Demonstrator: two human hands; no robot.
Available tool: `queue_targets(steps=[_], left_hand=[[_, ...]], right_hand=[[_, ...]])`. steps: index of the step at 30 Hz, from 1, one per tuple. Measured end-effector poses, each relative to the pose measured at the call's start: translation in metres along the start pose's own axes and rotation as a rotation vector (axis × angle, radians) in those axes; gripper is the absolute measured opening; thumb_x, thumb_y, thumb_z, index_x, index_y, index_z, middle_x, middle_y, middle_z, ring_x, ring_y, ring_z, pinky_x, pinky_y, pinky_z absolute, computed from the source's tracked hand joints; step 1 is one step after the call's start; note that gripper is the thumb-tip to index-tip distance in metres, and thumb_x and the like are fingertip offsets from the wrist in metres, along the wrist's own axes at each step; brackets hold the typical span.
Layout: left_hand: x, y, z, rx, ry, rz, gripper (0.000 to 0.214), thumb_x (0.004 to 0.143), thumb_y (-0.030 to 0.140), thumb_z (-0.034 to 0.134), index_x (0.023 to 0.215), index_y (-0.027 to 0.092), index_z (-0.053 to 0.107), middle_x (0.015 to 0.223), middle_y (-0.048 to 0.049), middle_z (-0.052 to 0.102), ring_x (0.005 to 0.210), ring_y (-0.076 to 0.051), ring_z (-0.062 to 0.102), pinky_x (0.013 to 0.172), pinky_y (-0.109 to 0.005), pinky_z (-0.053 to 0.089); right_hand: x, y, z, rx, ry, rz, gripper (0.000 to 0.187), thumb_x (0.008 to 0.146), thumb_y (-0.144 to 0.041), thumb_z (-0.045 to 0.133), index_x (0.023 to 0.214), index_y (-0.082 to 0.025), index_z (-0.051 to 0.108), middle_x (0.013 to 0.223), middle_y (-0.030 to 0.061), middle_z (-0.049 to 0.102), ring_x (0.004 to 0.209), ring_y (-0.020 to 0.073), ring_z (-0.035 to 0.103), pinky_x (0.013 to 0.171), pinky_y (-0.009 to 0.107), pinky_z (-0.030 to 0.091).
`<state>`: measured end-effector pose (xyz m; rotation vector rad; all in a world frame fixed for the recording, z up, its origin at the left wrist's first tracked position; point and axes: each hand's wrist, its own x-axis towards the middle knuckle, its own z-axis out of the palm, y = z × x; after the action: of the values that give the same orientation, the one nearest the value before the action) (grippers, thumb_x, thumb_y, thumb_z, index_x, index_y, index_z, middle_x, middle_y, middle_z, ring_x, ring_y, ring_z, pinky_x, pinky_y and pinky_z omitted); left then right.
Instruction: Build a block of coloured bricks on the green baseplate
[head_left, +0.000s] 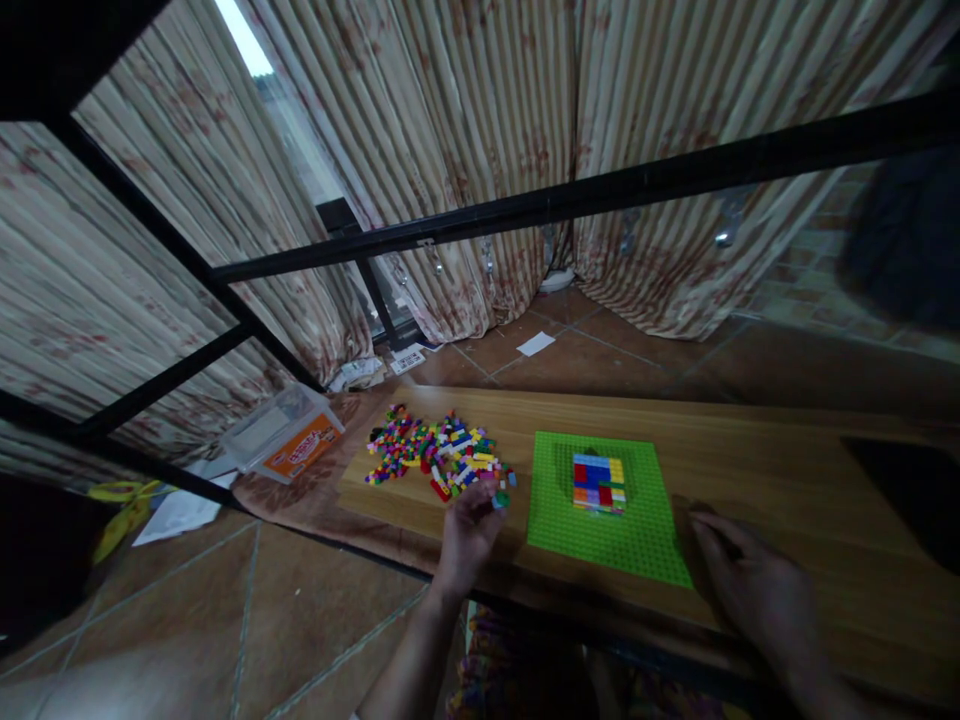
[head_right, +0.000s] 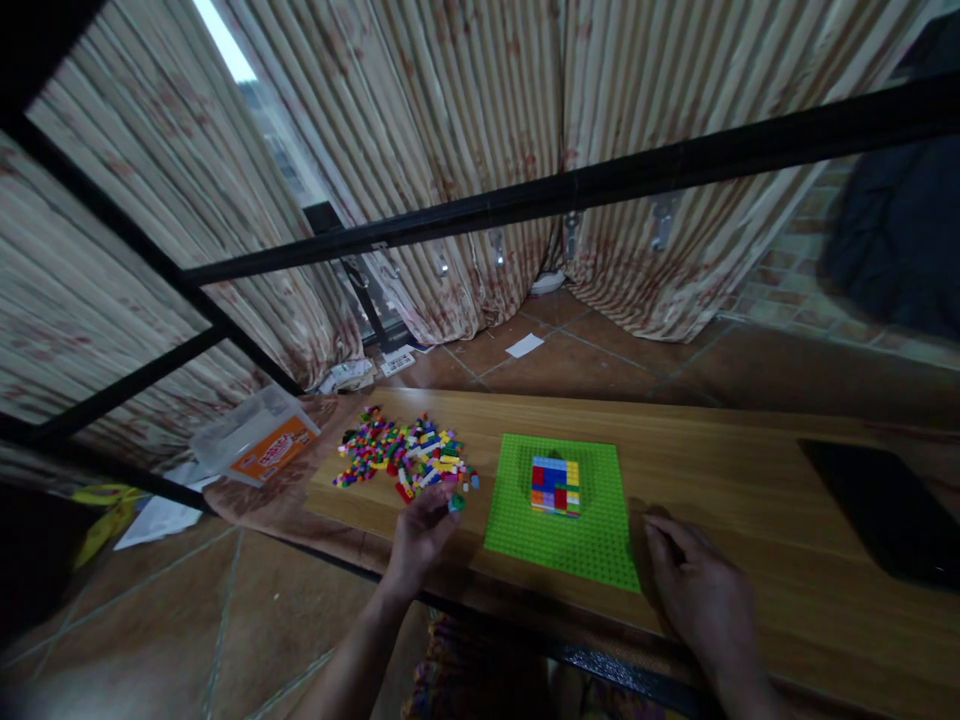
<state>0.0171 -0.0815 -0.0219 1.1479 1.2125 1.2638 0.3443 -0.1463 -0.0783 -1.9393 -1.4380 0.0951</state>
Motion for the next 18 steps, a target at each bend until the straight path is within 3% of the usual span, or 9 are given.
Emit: queue_targets(steps=[4, 7, 9, 13, 15, 18], left_hand=[[-0.013, 0.017, 0.01, 0.138, -0.043, 0.081, 0.034, 0.069, 0.021, 0.074, 0.103, 0.018, 0.067, 0.097, -0.0071, 0.07, 0.091, -0.019, 0.065, 0.085, -0.031, 0.051], [-0.025, 0.031, 0.018, 0.232, -0.07, 0.17, 0.039, 0.073, 0.02, 0.071, 0.112, 0.019, 0.064, 0.097, -0.006, 0.069, 0.092, -0.019, 0.065, 0.087, -0.032, 0.051], [-0.033, 0.038, 0.023, 0.294, -0.105, 0.246, 0.042, 0.076, 0.019, 0.069, 0.117, 0.02, 0.061, 0.099, -0.0053, 0.068, 0.094, -0.018, 0.065, 0.09, -0.033, 0.051], [-0.049, 0.053, 0.034, 0.45, -0.2, 0.421, 0.043, 0.082, 0.014, 0.061, 0.123, 0.025, 0.056, 0.1, -0.0028, 0.068, 0.095, -0.016, 0.065, 0.091, -0.031, 0.051], [-0.055, 0.06, 0.038, 0.526, -0.264, 0.505, 0.045, 0.084, 0.011, 0.058, 0.126, 0.027, 0.054, 0.103, -0.0028, 0.068, 0.097, -0.016, 0.065, 0.089, -0.03, 0.052], [-0.061, 0.066, 0.039, 0.58, -0.321, 0.577, 0.05, 0.085, 0.009, 0.056, 0.13, 0.029, 0.051, 0.107, -0.0033, 0.067, 0.101, -0.016, 0.063, 0.089, -0.029, 0.052]], right_hand=[[0.0, -0.01, -0.005, 0.133, 0.039, 0.057, 0.044, 0.085, -0.055, 0.047, 0.096, -0.019, 0.07, 0.102, 0.0112, 0.073, 0.086, 0.0278, 0.07, 0.078, 0.039, 0.055], [-0.01, -0.05, -0.015, 0.352, 0.063, 0.141, 0.037, 0.083, -0.052, 0.055, 0.094, -0.02, 0.071, 0.096, 0.009, 0.073, 0.088, 0.0249, 0.069, 0.083, 0.037, 0.053], [-0.021, -0.091, -0.023, 0.537, -0.03, 0.159, 0.031, 0.083, -0.047, 0.059, 0.097, -0.022, 0.07, 0.098, 0.0068, 0.072, 0.09, 0.0216, 0.067, 0.082, 0.033, 0.053], [-0.038, -0.164, -0.032, 0.914, -0.269, 0.246, 0.035, 0.079, -0.044, 0.067, 0.105, -0.021, 0.068, 0.084, 0.0037, 0.069, 0.077, 0.0163, 0.065, 0.069, 0.026, 0.054], [-0.041, -0.182, -0.033, 1.059, -0.317, 0.313, 0.036, 0.076, -0.044, 0.07, 0.103, -0.02, 0.068, 0.082, 0.003, 0.068, 0.075, 0.0152, 0.064, 0.068, 0.025, 0.054], [-0.041, -0.186, -0.034, 1.141, -0.327, 0.37, 0.033, 0.072, -0.043, 0.074, 0.095, -0.019, 0.07, 0.077, 0.0013, 0.066, 0.071, 0.0133, 0.061, 0.066, 0.023, 0.052]])
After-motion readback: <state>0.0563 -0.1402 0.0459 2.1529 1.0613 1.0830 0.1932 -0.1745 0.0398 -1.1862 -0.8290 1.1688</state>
